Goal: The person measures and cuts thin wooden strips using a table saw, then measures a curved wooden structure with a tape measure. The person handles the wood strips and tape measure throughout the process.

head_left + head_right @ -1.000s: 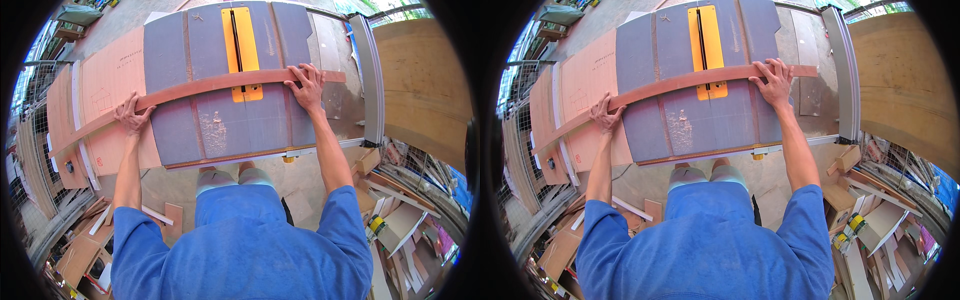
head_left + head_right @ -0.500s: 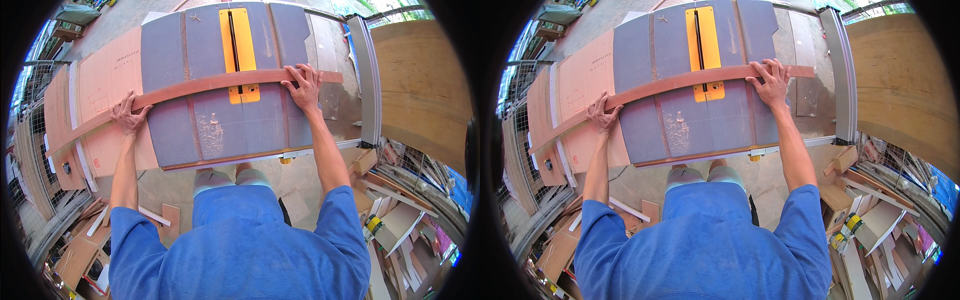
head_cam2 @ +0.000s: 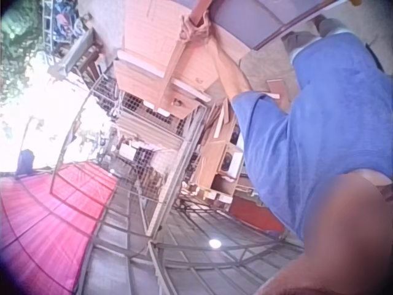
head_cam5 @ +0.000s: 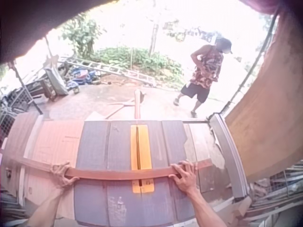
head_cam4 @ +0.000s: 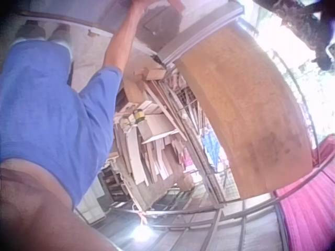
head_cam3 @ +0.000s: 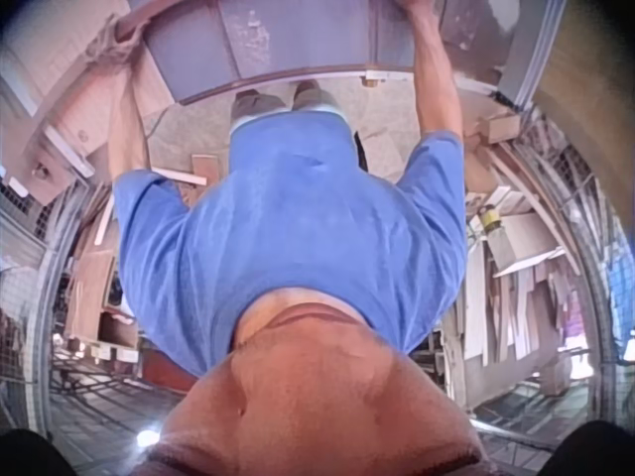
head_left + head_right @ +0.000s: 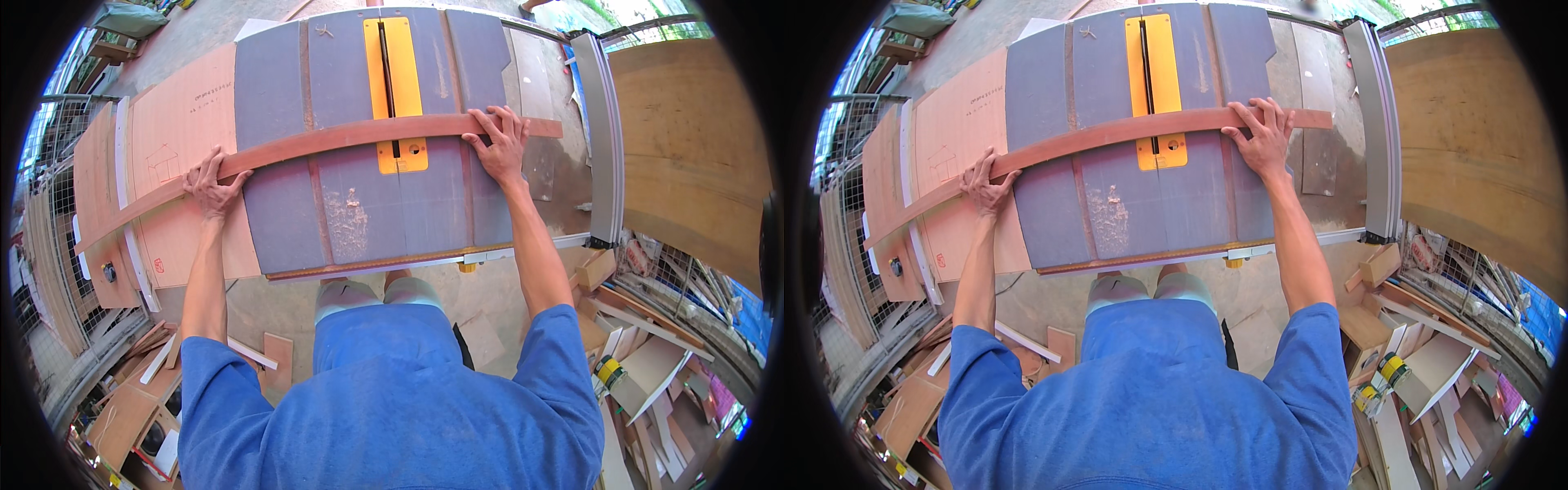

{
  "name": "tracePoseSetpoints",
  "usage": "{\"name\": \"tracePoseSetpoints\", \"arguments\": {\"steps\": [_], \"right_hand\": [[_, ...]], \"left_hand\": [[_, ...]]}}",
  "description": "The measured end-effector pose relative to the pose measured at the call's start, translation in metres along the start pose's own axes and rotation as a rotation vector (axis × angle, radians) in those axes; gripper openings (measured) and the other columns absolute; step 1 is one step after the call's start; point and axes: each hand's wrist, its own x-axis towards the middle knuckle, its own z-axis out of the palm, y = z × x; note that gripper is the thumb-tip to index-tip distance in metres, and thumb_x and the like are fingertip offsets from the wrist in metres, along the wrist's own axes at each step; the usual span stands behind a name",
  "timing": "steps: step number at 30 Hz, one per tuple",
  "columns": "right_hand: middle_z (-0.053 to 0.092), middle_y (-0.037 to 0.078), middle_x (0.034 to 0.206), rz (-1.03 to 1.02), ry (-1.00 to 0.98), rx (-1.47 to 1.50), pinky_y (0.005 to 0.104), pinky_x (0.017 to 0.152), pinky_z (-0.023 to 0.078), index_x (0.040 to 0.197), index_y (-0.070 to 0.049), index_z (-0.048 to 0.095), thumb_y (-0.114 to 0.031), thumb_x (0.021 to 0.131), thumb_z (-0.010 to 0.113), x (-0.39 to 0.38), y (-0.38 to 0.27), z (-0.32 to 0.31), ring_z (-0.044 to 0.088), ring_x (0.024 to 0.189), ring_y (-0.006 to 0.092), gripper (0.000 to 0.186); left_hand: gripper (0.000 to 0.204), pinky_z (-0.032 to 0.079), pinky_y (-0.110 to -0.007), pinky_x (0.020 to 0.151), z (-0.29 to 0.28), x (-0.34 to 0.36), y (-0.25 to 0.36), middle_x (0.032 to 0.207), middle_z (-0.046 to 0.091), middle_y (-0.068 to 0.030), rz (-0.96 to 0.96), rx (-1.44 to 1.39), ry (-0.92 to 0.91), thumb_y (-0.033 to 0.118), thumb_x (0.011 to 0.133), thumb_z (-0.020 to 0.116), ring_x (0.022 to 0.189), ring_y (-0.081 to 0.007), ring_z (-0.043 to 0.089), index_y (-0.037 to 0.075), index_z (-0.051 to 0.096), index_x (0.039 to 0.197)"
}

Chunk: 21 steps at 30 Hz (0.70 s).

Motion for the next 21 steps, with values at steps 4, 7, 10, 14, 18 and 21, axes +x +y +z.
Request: {"name": "tracePoseSetpoints", "arguments": {"steps": [4, 7, 10, 14, 18, 21], "right_hand": [[0.054, -0.001, 0.141, -0.002, 0.005, -0.005, 0.068, 0.123, 0.013, 0.135, -0.039, 0.07, -0.067, 0.088, 0.068, 0.0014, -0.0001, -0.0003, 0.039, 0.146, 0.0289, 0.054], [0.054, -0.001, 0.14, -0.005, 0.008, -0.009, 0.0688, 0.123, 0.013, 0.135, -0.039, 0.07, -0.067, 0.088, 0.068, 0.0017, 0.0009, 0.0011, 0.039, 0.145, 0.0294, 0.054], [0.054, -0.001, 0.14, 0.004, 0.002, 0.0, 0.0694, 0.123, 0.013, 0.135, -0.04, 0.07, -0.068, 0.088, 0.067, 0.0023, 0.0002, 0.0015, 0.039, 0.146, 0.0294, 0.055], [0.053, -0.001, 0.14, 0.009, -0.008, 0.009, 0.0693, 0.123, 0.012, 0.135, -0.04, 0.07, -0.069, 0.088, 0.067, 0.0042, -0.0009, 0.0003, 0.038, 0.146, 0.0288, 0.055], [0.053, -0.001, 0.14, 0.005, -0.011, -0.001, 0.069, 0.124, 0.012, 0.135, -0.04, 0.07, -0.069, 0.088, 0.067, 0.0045, 0.0005, 0.0015, 0.037, 0.147, 0.0284, 0.055], [0.053, -0.001, 0.141, 0.002, -0.012, 0.001, 0.0689, 0.124, 0.012, 0.135, -0.04, 0.07, -0.068, 0.088, 0.067, 0.0059, 0.0009, 0.0019, 0.037, 0.147, 0.0284, 0.055]], "left_hand": [[0.071, 0.022, -0.056, 0.117, 0.0014, 0.0017, 0.0003, 0.139, 0.068, 0.0099, 0.002, 0.0, 0.012, 0.076, 0.068, 0.082, 0.123, -0.0208, 0.058, 0.026, 0.074, 0.119], [0.071, 0.023, -0.055, 0.116, 0.0027, 0.0044, -0.0011, 0.138, 0.069, 0.0098, 0.025, -0.014, 0.031, 0.076, 0.068, 0.082, 0.121, -0.0206, 0.06, 0.026, 0.074, 0.117], [0.07, 0.024, -0.053, 0.115, 0.0037, 0.0059, -0.0028, 0.137, 0.069, 0.0095, 0.025, -0.012, 0.033, 0.076, 0.068, 0.082, 0.12, -0.0203, 0.06, 0.026, 0.074, 0.116], [0.07, 0.024, -0.053, 0.115, 0.0052, 0.0062, -0.0039, 0.136, 0.069, 0.0096, 0.024, -0.024, 0.032, 0.076, 0.068, 0.082, 0.12, -0.0202, 0.06, 0.026, 0.075, 0.116], [0.07, 0.024, -0.053, 0.115, 0.0054, 0.0074, -0.0036, 0.136, 0.07, 0.0098, 0.025, -0.014, 0.027, 0.077, 0.067, 0.082, 0.121, -0.0204, 0.06, 0.026, 0.075, 0.116], [0.07, 0.024, -0.053, 0.115, 0.0047, 0.0084, -0.0029, 0.136, 0.07, 0.0098, 0.024, -0.004, 0.03, 0.077, 0.068, 0.082, 0.12, -0.0205, 0.06, 0.026, 0.075, 0.116]]}}
